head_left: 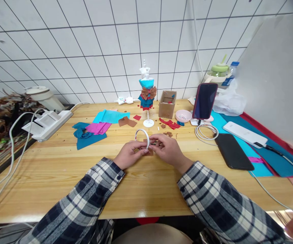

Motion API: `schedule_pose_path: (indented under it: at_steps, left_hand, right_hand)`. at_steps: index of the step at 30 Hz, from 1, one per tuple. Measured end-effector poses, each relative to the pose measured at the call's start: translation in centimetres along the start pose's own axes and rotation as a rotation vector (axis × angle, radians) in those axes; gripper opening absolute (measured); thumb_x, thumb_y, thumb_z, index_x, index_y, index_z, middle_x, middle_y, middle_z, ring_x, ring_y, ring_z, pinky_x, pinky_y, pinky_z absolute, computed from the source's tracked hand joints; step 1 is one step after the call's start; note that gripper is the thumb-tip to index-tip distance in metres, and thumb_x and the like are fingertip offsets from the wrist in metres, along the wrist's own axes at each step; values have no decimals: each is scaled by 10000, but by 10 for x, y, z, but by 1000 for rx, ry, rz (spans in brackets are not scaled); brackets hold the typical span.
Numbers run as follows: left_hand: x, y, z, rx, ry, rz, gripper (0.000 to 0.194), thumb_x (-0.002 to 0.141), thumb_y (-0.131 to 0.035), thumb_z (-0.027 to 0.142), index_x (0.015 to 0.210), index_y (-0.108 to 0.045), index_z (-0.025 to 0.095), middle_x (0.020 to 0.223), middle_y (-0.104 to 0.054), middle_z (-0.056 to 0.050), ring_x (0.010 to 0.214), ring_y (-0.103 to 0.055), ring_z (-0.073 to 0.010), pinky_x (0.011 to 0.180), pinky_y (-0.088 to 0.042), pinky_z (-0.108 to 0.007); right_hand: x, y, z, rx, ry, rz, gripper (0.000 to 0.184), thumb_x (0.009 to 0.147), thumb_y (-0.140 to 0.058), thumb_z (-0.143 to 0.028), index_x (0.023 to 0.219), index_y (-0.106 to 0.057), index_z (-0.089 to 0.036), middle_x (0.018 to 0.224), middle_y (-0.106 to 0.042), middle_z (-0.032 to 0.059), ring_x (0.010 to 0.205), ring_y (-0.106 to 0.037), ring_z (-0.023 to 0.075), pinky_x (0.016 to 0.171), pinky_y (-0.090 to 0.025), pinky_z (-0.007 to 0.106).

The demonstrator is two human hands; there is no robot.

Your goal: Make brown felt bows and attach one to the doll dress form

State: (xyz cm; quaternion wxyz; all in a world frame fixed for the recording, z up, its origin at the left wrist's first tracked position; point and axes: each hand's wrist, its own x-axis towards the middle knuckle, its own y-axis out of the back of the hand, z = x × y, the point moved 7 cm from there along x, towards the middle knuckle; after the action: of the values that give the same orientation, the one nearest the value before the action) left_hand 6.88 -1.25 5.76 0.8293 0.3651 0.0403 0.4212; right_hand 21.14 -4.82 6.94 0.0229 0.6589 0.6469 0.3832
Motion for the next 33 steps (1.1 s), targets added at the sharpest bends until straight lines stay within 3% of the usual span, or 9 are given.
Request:
schedule_pose_path:
  at_steps: [7, 11, 16, 22, 28, 33]
  left_hand:
    - [-1, -2, -4, -37, 21, -8, 283, 844, -604, 350, 1059, -722, 210, 983, -745, -44, 868, -664, -187, 812, -485, -265]
    - [0, -2, -3, -16, 3, -12, 267, 846, -606, 330, 1054, -723, 209, 962, -751, -41, 843, -667, -178, 789, -476, -253]
    - [1, -4, -1, 80, -43, -32, 218, 850, -612, 318, 1007, -733, 227, 853, -757, -14, 751, -654, -153, 758, -449, -245]
    - [1, -4, -6, 95, -2, -17, 243, 858, -595, 350, 1020, -731, 230, 904, -756, -25, 785, -660, -163, 756, -459, -242]
    - [1, -3, -9, 39, 64, -1, 273, 864, -569, 310, 1077, -713, 219, 920, -752, -28, 785, -662, -160, 728, -480, -237]
    - [0, -5, -6, 72, 37, -34, 250, 875, -553, 307, 1024, -721, 198, 852, -746, -28, 748, -649, -151, 708, -455, -238]
  right_hand:
    - [-1, 0, -1, 39, -22, 22, 286, 827, -627, -274, 1103, -577, -217, 975, -694, 34, 687, -647, 125, 663, -522, 256]
    - [-1, -3, -1, -5, 4, -11, 219, 841, -612, -257, 1056, -601, -217, 986, -692, 28, 743, -650, 133, 687, -505, 256]
    - [1, -8, 5, -2, -68, -89, 201, 829, -615, -214, 1027, -585, -221, 942, -691, 9, 720, -641, 131, 667, -478, 257]
    - [0, -9, 6, -86, -68, -99, 60, 820, -624, -223, 814, -566, -208, 763, -657, -14, 654, -590, 128, 589, -413, 239]
    - [0, -1, 4, -37, -25, 14, 276, 851, -605, -245, 1126, -584, -229, 1043, -677, 39, 708, -622, 134, 662, -479, 273]
    - [2, 1, 2, -127, -2, 10, 73, 863, -592, -233, 904, -649, -215, 886, -676, 26, 777, -603, 163, 687, -454, 282]
